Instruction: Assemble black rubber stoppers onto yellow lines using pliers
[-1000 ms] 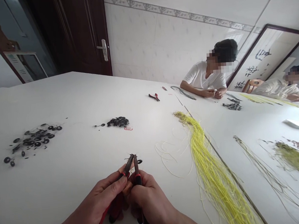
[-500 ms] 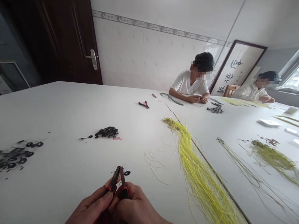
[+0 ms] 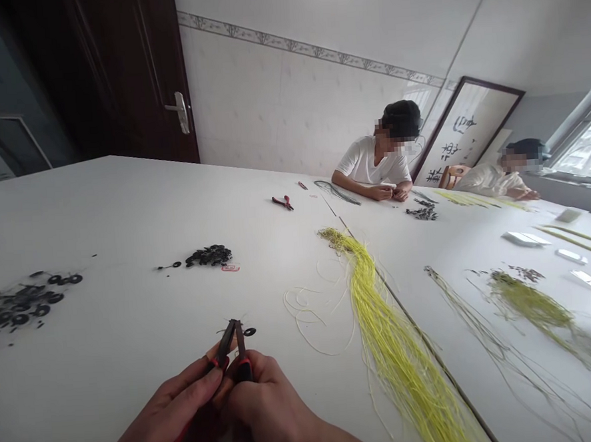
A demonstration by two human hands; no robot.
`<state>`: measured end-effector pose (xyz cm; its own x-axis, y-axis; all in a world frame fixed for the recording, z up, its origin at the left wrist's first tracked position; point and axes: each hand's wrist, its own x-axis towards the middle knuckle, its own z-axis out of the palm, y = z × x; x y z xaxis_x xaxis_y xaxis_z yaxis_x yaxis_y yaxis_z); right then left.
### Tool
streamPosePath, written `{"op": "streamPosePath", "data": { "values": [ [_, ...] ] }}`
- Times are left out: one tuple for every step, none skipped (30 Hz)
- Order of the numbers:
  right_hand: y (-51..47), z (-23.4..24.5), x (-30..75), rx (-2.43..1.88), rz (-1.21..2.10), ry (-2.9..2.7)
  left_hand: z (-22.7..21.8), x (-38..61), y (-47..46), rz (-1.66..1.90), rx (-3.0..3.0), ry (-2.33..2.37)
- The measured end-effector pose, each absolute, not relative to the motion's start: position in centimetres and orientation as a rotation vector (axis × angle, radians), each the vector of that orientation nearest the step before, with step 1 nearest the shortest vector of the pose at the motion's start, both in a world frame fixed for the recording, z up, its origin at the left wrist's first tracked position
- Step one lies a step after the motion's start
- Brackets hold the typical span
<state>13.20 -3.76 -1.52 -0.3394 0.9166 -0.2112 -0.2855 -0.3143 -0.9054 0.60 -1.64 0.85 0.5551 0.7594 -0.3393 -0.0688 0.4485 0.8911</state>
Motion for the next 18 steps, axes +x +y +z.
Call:
{"op": "streamPosePath", "data": {
  "values": [
    [-3.83,-1.44,13.17,-0.984,1.776,-1.002,0.65,0.53,-1.61,0.58,0.991,0.836],
    [-3.91,-1.39,13.13,-0.993,1.772,-0.983,0.54,0.47,-1.58,0.565,1.001,0.84],
    [-3.99,-1.35,13.1,-1.002,1.765,-0.96,0.52,0.42,-1.57,0.554,1.005,0.846],
    [-4.07,-1.32,13.08,-1.008,1.762,-0.94,0.59,0.4,-1.58,0.548,1.005,0.85],
    [-4.14,-1.28,13.06,-1.013,1.761,-0.931,0.73,0.4,-1.6,0.545,1.005,0.851],
    [-4.2,-1.22,13.03,-1.019,1.763,-0.935,0.92,0.42,-1.64,0.547,1.006,0.847],
    [-4.24,-1.13,13.0,-1.03,1.765,-0.946,1.12,0.46,-1.67,0.55,1.009,0.842],
    [-4.26,-1.03,12.98,-1.04,1.771,-0.958,1.28,0.5,-1.71,0.554,1.014,0.838],
    [-4.26,-0.92,12.95,-1.051,1.776,-0.962,1.37,0.53,-1.74,0.553,1.017,0.835],
    [-4.24,-0.82,12.92,-1.062,1.779,-0.96,1.39,0.56,-1.75,0.552,1.021,0.833],
    [-4.21,-0.74,12.9,-1.072,1.78,-0.952,1.33,0.57,-1.76,0.555,1.025,0.831],
    [-4.17,-0.71,12.87,-1.079,1.781,-0.943,1.21,0.57,-1.77,0.558,1.03,0.83],
    [-4.14,-0.73,12.84,-1.082,1.782,-0.934,1.03,0.56,-1.76,0.563,1.035,0.827],
    [-4.1,-0.8,12.8,-1.08,1.785,-0.924,0.84,0.55,-1.75,0.566,1.038,0.822],
    [-4.08,-0.93,12.76,-1.076,1.787,-0.915,0.67,0.54,-1.75,0.564,1.036,0.813],
    [-4.06,-1.1,12.71,-1.07,1.787,-0.904,0.54,0.54,-1.74,0.56,1.027,0.801],
    [-4.05,-1.29,12.66,-1.061,1.782,-0.891,0.47,0.56,-1.73,0.561,1.01,0.793],
    [-4.04,-1.48,12.61,-1.053,1.771,-0.881,0.47,0.6,-1.73,0.565,0.992,0.786]
  ]
}}
